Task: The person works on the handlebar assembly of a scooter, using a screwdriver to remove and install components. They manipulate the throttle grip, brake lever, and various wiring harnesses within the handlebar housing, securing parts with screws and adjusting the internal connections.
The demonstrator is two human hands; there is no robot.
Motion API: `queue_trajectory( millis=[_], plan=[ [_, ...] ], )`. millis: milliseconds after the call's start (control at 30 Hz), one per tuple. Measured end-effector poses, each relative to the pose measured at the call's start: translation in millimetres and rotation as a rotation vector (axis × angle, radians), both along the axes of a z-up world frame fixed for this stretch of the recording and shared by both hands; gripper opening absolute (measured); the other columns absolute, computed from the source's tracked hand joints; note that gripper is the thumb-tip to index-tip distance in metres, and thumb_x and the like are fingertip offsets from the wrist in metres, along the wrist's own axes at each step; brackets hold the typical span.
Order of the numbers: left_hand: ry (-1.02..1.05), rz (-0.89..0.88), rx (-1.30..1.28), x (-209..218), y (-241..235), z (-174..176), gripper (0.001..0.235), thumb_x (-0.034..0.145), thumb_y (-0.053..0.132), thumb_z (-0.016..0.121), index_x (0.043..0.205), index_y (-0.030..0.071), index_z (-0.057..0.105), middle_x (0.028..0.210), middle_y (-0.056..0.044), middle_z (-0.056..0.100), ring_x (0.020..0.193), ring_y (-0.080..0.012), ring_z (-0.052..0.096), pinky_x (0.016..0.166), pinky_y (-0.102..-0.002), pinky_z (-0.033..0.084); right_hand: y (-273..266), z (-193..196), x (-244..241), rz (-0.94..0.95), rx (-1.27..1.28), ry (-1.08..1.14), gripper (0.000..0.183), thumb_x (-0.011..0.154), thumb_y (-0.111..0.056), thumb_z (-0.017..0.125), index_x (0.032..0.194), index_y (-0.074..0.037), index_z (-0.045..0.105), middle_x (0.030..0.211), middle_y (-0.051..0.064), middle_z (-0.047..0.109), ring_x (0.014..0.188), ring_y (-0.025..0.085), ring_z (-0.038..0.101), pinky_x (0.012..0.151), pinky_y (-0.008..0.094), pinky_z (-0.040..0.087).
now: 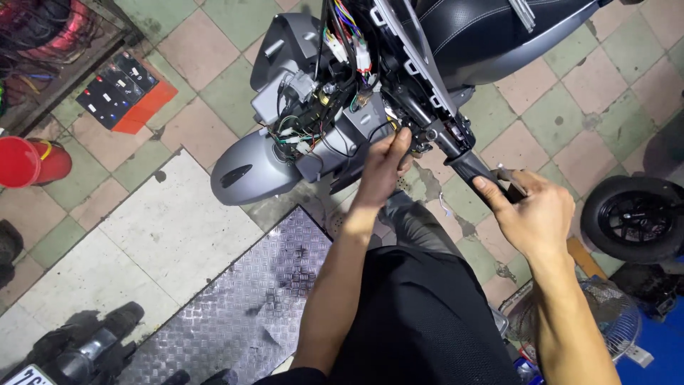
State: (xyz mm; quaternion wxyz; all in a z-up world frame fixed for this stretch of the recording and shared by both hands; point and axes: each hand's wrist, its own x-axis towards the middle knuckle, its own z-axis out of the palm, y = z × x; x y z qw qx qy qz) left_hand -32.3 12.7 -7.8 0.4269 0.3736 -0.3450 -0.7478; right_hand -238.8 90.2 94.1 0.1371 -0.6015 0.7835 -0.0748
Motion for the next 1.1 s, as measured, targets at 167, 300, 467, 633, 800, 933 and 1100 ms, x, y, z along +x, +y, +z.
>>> queue_trajectory(
  millis=[167, 300, 467, 633, 800, 933, 1100],
  plan=[
    [-0.418, 0.149, -0.396, 3.4, -1.1, 9.7, 0.043, 0.107, 0.042, 0.041, 0.073, 0.015, 0.038, 0.061, 0.004, 0.034, 0.06, -0.0117, 0.036, 0.057, -0.033, 0.028, -1.5, -2.5, -1.2, 0.038, -0.06, 0.018, 0.035, 0.099, -0.048, 0.076, 0.1, -0.012, 0.079, 0.094, 0.001, 0.077, 0.088, 0.021, 0.072, 0.071, 0.037, 0.049],
    [-0.409, 0.115, -0.451, 8.6, -2.7, 4.1, 0.045, 0.108, 0.045, 0.034, 0.075, 0.016, 0.04, 0.061, 0.005, 0.035, 0.057, -0.0117, 0.037, 0.056, -0.031, 0.029, -0.2, 1.4, 7.0, -0.009, -0.063, -0.04, 0.031, 0.099, -0.042, 0.08, 0.098, -0.011, 0.079, 0.085, 0.001, 0.073, 0.076, 0.016, 0.066, 0.066, 0.032, 0.045],
    [0.081, 0.026, -0.137, -2.8, -5.8, -24.0, 0.038, 0.105, 0.043, 0.046, 0.076, 0.018, 0.041, 0.069, 0.007, 0.034, 0.058, -0.0045, 0.038, 0.052, -0.021, 0.029, 3.4, -5.0, 1.6, 0.026, -0.1, -0.041, 0.025, 0.098, -0.035, 0.082, 0.101, -0.01, 0.079, 0.081, 0.002, 0.069, 0.069, 0.015, 0.059, 0.064, 0.032, 0.041],
    [0.093, 0.002, -0.013, -0.3, -8.1, -25.1, 0.039, 0.101, 0.047, 0.051, 0.074, 0.021, 0.04, 0.069, 0.009, 0.03, 0.059, -0.0039, 0.034, 0.052, -0.021, 0.027, 5.7, -6.4, 1.6, 0.008, -0.102, -0.032, 0.024, 0.098, -0.034, 0.083, 0.104, -0.011, 0.081, 0.078, 0.002, 0.067, 0.068, 0.015, 0.057, 0.065, 0.032, 0.04],
    [0.296, -0.001, 0.108, -2.1, -12.9, -38.0, 0.034, 0.102, 0.037, 0.057, 0.077, 0.018, 0.044, 0.077, 0.007, 0.034, 0.06, -0.0032, 0.039, 0.049, -0.018, 0.024, 5.9, -6.4, 2.4, -0.019, -0.084, -0.033, 0.024, 0.097, -0.033, 0.084, 0.102, -0.01, 0.081, 0.083, 0.002, 0.071, 0.072, 0.014, 0.059, 0.066, 0.032, 0.041],
    [0.244, -0.039, 0.112, -2.4, -13.6, -43.1, 0.038, 0.101, 0.043, 0.056, 0.076, 0.019, 0.04, 0.074, 0.007, 0.03, 0.062, -0.0046, 0.039, 0.052, -0.02, 0.025, 6.8, -6.6, 1.4, -0.044, -0.081, -0.063, 0.025, 0.098, -0.032, 0.084, 0.104, -0.008, 0.08, 0.08, 0.004, 0.067, 0.071, 0.014, 0.055, 0.065, 0.031, 0.039],
    [0.253, -0.037, 0.096, -5.0, -11.9, -50.1, 0.038, 0.101, 0.042, 0.055, 0.076, 0.019, 0.04, 0.074, 0.006, 0.03, 0.062, -0.0059, 0.038, 0.055, -0.019, 0.029, 7.5, -5.6, 1.5, -0.111, -0.049, -0.08, 0.027, 0.097, -0.035, 0.084, 0.106, -0.009, 0.081, 0.079, 0.003, 0.066, 0.069, 0.012, 0.051, 0.064, 0.03, 0.037]
  ],
)
